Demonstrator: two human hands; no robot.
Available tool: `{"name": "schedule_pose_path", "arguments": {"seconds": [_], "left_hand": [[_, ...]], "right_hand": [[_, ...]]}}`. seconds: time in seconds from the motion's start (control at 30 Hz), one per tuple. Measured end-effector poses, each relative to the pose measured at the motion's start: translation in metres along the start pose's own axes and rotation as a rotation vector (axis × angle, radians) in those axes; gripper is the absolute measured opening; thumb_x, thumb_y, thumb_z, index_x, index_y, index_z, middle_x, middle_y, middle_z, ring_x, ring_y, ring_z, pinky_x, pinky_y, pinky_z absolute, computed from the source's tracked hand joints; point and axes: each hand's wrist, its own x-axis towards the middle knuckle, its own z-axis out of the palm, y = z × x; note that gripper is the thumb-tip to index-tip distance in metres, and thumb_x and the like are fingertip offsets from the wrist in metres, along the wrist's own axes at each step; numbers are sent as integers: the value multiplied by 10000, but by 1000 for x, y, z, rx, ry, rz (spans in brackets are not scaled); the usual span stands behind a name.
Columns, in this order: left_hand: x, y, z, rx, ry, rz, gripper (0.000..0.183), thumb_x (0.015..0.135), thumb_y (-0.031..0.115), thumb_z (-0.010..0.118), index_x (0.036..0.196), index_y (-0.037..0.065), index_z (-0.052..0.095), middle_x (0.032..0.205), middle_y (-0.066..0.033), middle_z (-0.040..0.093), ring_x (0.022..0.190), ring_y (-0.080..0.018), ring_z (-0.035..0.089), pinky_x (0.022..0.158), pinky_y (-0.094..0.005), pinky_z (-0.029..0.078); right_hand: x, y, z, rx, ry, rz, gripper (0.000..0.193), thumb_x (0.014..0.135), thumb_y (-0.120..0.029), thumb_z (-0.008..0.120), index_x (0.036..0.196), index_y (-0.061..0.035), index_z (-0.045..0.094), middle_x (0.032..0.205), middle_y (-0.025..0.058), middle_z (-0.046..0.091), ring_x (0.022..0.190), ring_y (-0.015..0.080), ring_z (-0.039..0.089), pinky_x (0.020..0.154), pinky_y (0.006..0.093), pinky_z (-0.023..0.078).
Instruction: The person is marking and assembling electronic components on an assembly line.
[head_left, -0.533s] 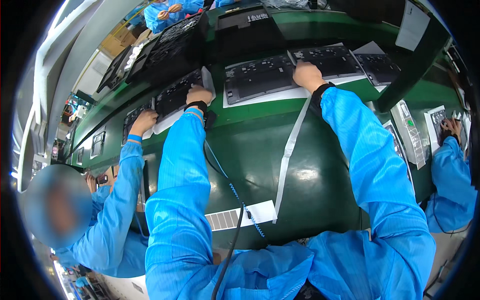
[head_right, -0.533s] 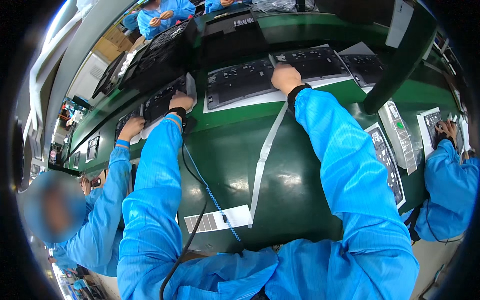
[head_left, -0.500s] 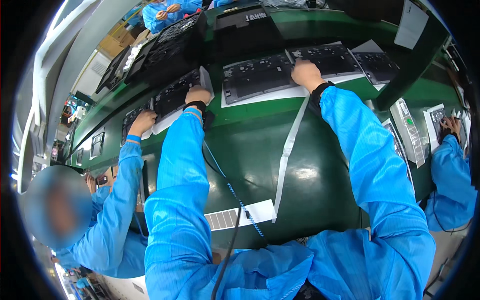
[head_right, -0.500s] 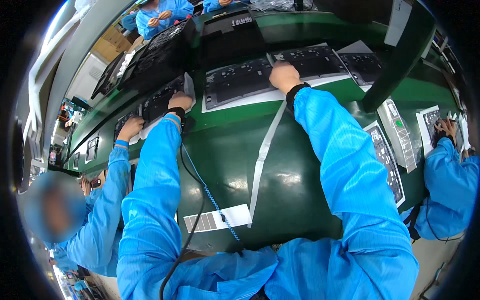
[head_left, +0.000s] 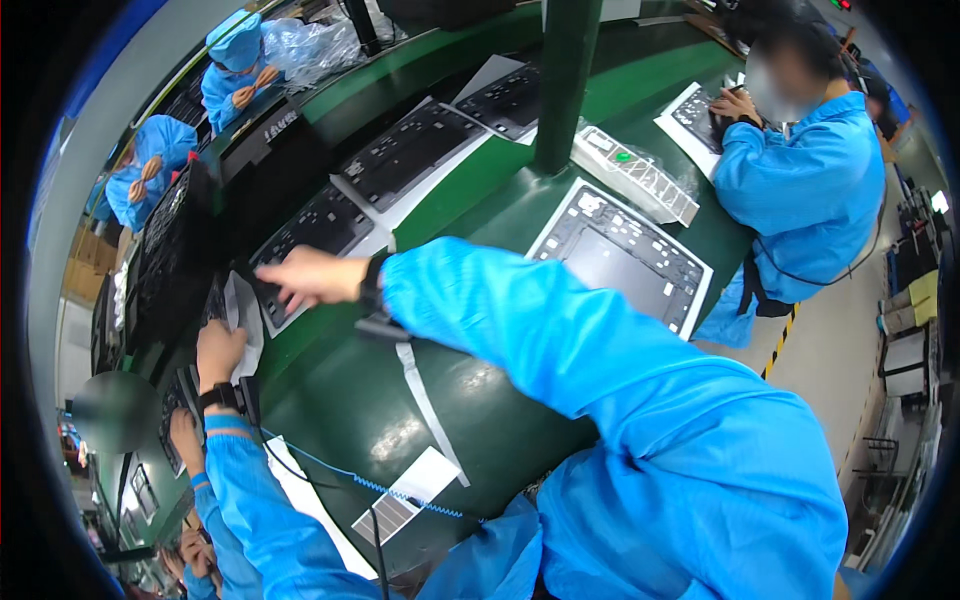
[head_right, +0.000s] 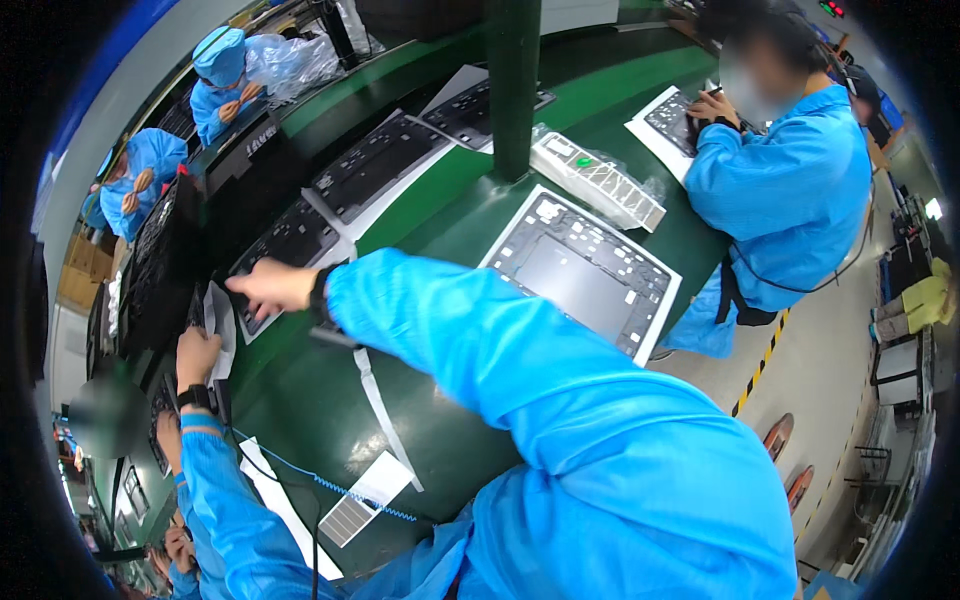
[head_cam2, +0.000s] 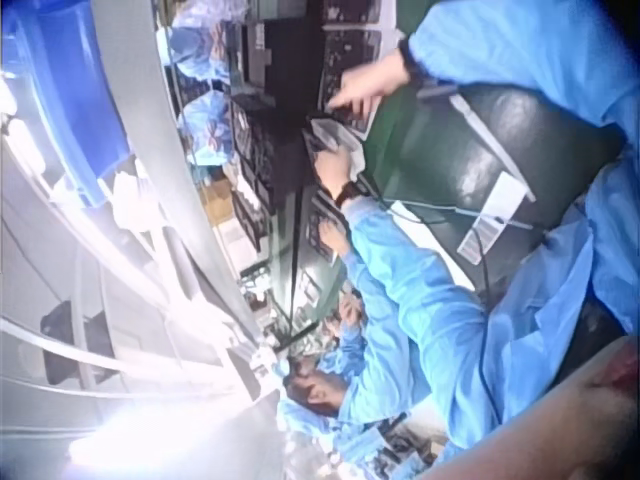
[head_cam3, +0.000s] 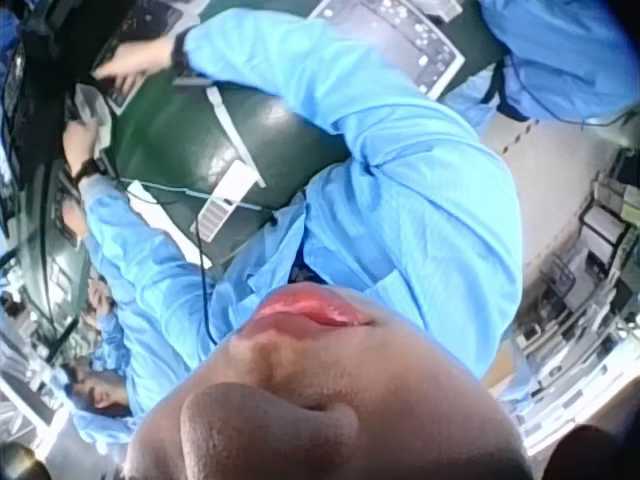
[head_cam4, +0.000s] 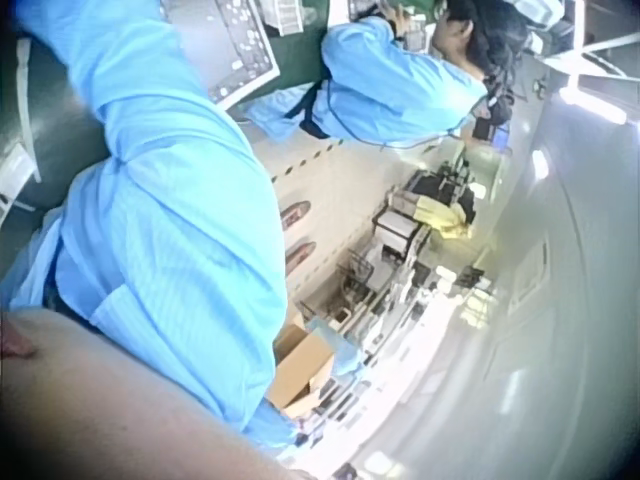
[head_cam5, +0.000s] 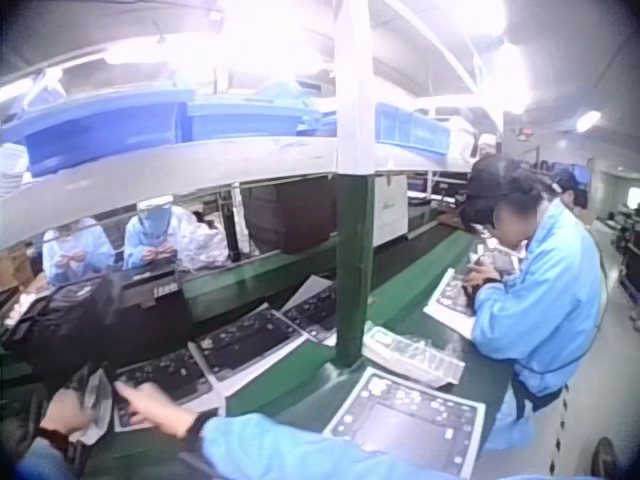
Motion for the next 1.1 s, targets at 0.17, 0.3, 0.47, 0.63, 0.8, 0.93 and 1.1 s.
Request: {"name": "schedule_pose_path", "arguments": {"seconds": [0.17, 0.3, 0.47, 0.63, 0.8, 0.93, 1.1], "left_hand": [[-61, 80, -51, -125, -68, -31, 288, 749, 239, 626, 754, -47, 653, 765, -286, 625, 767, -437, 635, 691, -483, 506], [-84, 92, -45, -182, 0, 71, 291, 794, 262, 614, 841, -19, 676, 802, -268, 630, 793, -442, 626, 700, -493, 501], [-135, 106, -50, -473, 207, -327, 608, 906, 527, 549, 702, -44, 584, 602, -189, 590, 596, -339, 626, 529, -395, 454], [-235, 133, -17, -1831, 5, -853, 976, 857, 693, 515, 1386, -101, 309, 1356, -320, 423, 1170, -412, 546, 961, -455, 476], [-218, 149, -19, -2406, 498, -448, 639, 961, 532, 459, 1400, 70, 413, 1433, -129, 442, 1324, -305, 402, 1118, -499, 288], [-249, 129, -31, -2032, 519, -620, 396, 964, 299, 573, 1230, 6, 552, 1154, -94, 633, 1051, -218, 607, 895, -371, 487], [-314, 193, -27, -1831, 220, -699, 218, 898, 114, 671, 1079, 4, 616, 929, -53, 649, 802, -123, 618, 684, -270, 488]], "right_hand": [[16, 14, 74, 88, 31, 55, 490, 840, -310, 655, 986, 153, 589, 839, 301, 664, 700, 348, 694, 506, 396, 511], [6, 18, 77, -505, 232, -196, 201, 668, -127, 633, 709, 65, 676, 804, 285, 664, 816, 418, 670, 736, 441, 539], [-4, 15, 53, -364, 305, -229, 219, 684, -84, 727, 738, 114, 651, 756, 223, 680, 667, 282, 697, 553, 375, 534], [-79, -10, 45, 40, 375, -20, 152, 753, -72, 707, 767, 61, 636, 669, 120, 621, 485, 176, 565, 376, 317, 366], [-142, -7, 14, 85, 253, 16, 188, 811, -114, 701, 909, 25, 622, 735, 49, 611, 457, 99, 481, 355, 248, 282], [-231, -13, -16, 12, 243, 52, 239, 813, -196, 720, 919, 3, 643, 710, 17, 608, 451, 65, 442, 367, 232, 271], [-343, 8, -87, -317, 397, 70, 431, 779, -272, 772, 1053, 22, 616, 787, 19, 622, 494, 45, 445, 366, 219, 274]]}}
